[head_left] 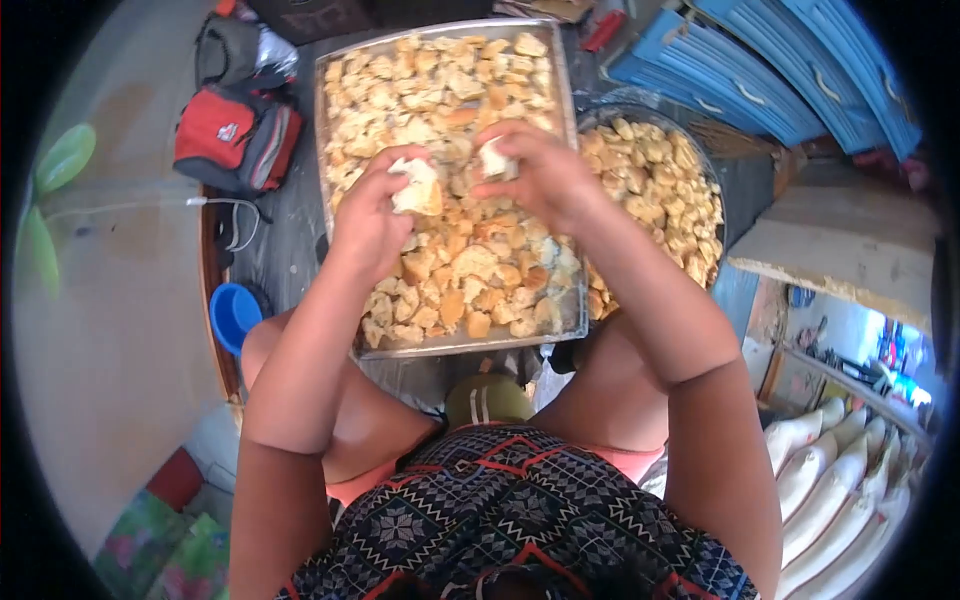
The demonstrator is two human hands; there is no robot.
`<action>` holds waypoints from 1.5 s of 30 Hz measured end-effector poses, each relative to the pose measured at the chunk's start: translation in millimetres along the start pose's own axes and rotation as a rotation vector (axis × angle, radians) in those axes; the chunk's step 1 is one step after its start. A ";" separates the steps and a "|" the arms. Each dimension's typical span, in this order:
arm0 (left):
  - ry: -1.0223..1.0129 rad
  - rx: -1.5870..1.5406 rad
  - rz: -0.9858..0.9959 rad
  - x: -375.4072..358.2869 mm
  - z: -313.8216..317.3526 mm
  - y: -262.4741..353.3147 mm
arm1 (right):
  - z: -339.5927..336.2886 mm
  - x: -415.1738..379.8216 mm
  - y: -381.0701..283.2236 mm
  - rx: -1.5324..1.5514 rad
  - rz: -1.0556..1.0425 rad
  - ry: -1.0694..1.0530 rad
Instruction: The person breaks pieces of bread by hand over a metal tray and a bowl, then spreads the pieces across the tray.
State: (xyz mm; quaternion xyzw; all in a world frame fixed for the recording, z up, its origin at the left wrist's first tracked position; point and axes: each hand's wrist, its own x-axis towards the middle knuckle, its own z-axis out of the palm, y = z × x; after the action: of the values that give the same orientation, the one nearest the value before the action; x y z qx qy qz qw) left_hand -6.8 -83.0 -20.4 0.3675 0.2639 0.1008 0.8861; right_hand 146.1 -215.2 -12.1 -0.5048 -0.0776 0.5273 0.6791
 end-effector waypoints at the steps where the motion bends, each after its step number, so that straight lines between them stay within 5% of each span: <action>1: -0.073 0.008 -0.002 1.4 -4.4 -4.3 | 2.2 -1.9 6.8 -0.053 0.018 -0.034; 3: -0.152 0.017 -0.016 1.2 -1.4 -13.7 | 6.7 -6.9 14.2 -0.098 0.037 -0.055; 6: -0.015 0.214 0.002 -4.8 10.7 -21.9 | 10.9 -8.4 17.2 -0.452 0.023 -0.082; 8: 0.022 0.245 0.174 -5.9 18.1 -27.6 | 1.0 -4.4 22.7 -0.911 -0.413 -0.142; 13: 0.047 0.275 0.101 -3.0 18.1 -28.6 | 4.5 -15.2 29.0 -0.987 -0.695 -0.151; 20: 0.074 0.253 0.032 -5.9 27.7 -27.8 | -1.3 -14.8 21.8 -0.960 -0.763 -0.084; 24: -0.025 0.302 0.067 -2.6 22.7 -29.1 | -10.7 -7.3 18.7 -0.731 -0.513 -0.043; 26: -0.128 0.297 0.136 -1.5 16.5 -28.4 | -23.6 4.9 16.6 -0.356 -0.319 0.031; 30: 0.001 0.323 0.161 0.5 18.7 -28.8 | -26.4 -1.8 1.3 -0.354 -0.184 -0.065; 32: 0.011 0.420 0.144 2.3 18.6 -30.6 | -20.4 -6.9 8.6 -0.433 -0.183 -0.117; 34: 0.014 0.422 0.184 4.5 16.3 -36.6 | -16.9 -6.9 22.6 -0.891 -0.652 -0.205; 36: 0.018 0.429 0.227 3.6 18.0 -35.8 | -14.4 -8.4 25.1 -0.902 -0.678 -0.162; 38: -0.027 0.375 0.096 -0.3 24.7 -28.4 | -13.5 -10.0 14.3 -0.445 -0.094 -0.221; 45: -0.054 0.399 0.171 6.8 23.3 -28.1 | -19.7 -3.0 9.8 -0.221 -0.067 -0.116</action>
State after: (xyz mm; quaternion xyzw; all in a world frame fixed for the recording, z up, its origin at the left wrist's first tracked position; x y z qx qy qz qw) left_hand 11.1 -114.4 -29.1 0.5593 0.2225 0.1116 0.7907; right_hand 151.1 -230.1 -27.7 -0.5424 -0.1914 0.5209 0.6308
